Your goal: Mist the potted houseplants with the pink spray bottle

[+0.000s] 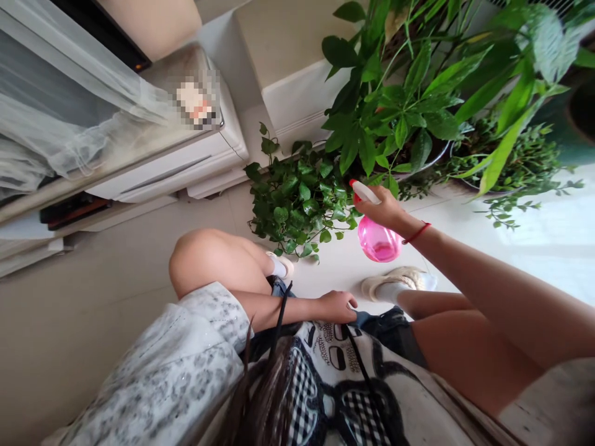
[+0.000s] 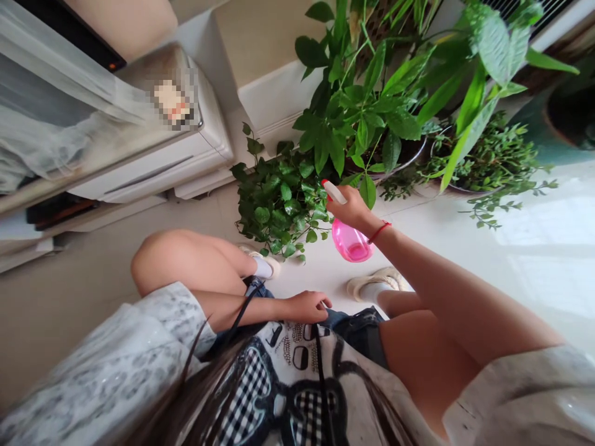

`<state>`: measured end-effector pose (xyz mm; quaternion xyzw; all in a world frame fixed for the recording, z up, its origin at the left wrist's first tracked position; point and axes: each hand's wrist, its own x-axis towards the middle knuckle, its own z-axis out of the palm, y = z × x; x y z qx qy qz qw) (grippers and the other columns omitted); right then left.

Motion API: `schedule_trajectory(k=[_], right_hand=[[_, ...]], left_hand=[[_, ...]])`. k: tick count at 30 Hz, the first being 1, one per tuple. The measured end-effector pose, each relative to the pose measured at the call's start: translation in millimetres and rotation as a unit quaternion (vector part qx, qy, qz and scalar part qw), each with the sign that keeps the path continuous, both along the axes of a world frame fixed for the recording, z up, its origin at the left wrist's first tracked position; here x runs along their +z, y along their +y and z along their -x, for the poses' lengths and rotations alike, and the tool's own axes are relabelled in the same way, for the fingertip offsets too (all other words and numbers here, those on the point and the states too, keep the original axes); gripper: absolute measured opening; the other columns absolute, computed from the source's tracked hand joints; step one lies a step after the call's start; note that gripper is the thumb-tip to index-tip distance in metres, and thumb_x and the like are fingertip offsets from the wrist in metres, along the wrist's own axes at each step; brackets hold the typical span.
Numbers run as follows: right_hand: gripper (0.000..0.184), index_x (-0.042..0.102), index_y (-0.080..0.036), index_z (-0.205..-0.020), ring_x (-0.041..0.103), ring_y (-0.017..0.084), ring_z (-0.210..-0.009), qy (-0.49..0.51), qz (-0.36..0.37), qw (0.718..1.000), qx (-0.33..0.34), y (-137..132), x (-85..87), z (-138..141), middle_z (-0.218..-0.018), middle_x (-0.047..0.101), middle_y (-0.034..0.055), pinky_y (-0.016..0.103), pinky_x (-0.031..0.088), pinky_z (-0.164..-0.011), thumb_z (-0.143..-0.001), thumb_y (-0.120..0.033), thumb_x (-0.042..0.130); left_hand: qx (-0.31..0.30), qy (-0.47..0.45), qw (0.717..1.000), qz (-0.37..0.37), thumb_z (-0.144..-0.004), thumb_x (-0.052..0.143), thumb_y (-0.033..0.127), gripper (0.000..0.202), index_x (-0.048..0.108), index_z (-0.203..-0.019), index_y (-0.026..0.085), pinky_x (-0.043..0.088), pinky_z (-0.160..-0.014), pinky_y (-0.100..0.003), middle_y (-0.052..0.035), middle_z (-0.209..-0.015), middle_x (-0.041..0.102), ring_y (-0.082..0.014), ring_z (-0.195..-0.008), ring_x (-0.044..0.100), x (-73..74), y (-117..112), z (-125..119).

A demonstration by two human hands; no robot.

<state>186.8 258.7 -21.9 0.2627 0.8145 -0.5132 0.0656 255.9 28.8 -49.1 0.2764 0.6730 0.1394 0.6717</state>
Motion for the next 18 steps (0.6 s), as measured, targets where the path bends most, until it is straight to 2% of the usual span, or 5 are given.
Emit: schedule_trajectory(k=[4,8,11,14,18], right_hand=[[0.014,0.053,-0.023,-0.063,0.043,0.014,-0.056,-0.053,-0.058,0.997,-0.021,-15,4.1,4,-0.057,0.048,-0.0009,0.031,0.034,-0.052,-0.067,-0.027,0.066],[0.011,0.055,-0.024,-0.067,0.044,0.016,-0.059,-0.016,-0.027,0.999,-0.019,-22,1.7,3,-0.061,0.048,-0.0001,0.030,0.033,-0.050,-0.066,-0.028,0.064],[0.017,0.062,-0.025,-0.083,0.048,0.017,-0.063,0.011,0.009,1.000,-0.014,-26,-0.8,3,-0.067,0.050,0.0000,0.030,0.036,-0.052,-0.066,-0.030,0.064],[0.026,0.064,-0.026,-0.092,0.049,0.017,-0.064,0.022,0.019,0.999,-0.014,-31,0.7,5,-0.068,0.051,-0.0007,0.029,0.038,-0.055,-0.066,-0.032,0.063],[0.015,0.060,-0.025,-0.079,0.046,0.015,-0.059,-0.010,-0.023,0.999,-0.046,-39,9.6,6,-0.063,0.049,-0.0013,0.029,0.035,-0.052,-0.067,-0.033,0.063]], left_hand=[[0.003,0.001,1.000,-0.019,-0.081,0.064,0.026,0.052,0.067,-0.131,0.013,0.053,-0.105,-0.037,-0.0132,-0.129,0.074,-0.0280,-0.117,0.069,-4.3,-2,-3],[0.029,-0.005,0.999,-0.040,-0.076,0.068,0.026,0.050,0.069,-0.126,0.016,0.053,-0.106,-0.041,-0.0125,-0.121,0.076,-0.0323,-0.117,0.069,-10.9,-7,-7],[0.072,-0.003,0.996,-0.057,-0.073,0.072,0.026,0.042,0.073,-0.115,0.021,0.054,-0.105,-0.044,-0.0113,-0.111,0.078,-0.0362,-0.116,0.069,-13.6,-9,-10],[0.077,-0.011,0.996,-0.051,-0.072,0.072,0.024,0.040,0.074,-0.111,0.023,0.052,-0.108,-0.045,-0.0108,-0.110,0.078,-0.0370,-0.119,0.068,-9.6,-10,-10],[0.072,-0.032,0.996,-0.034,-0.071,0.070,0.020,0.037,0.074,-0.107,0.018,0.050,-0.111,-0.043,-0.0128,-0.120,0.076,-0.0350,-0.122,0.067,0.1,-10,-9]])
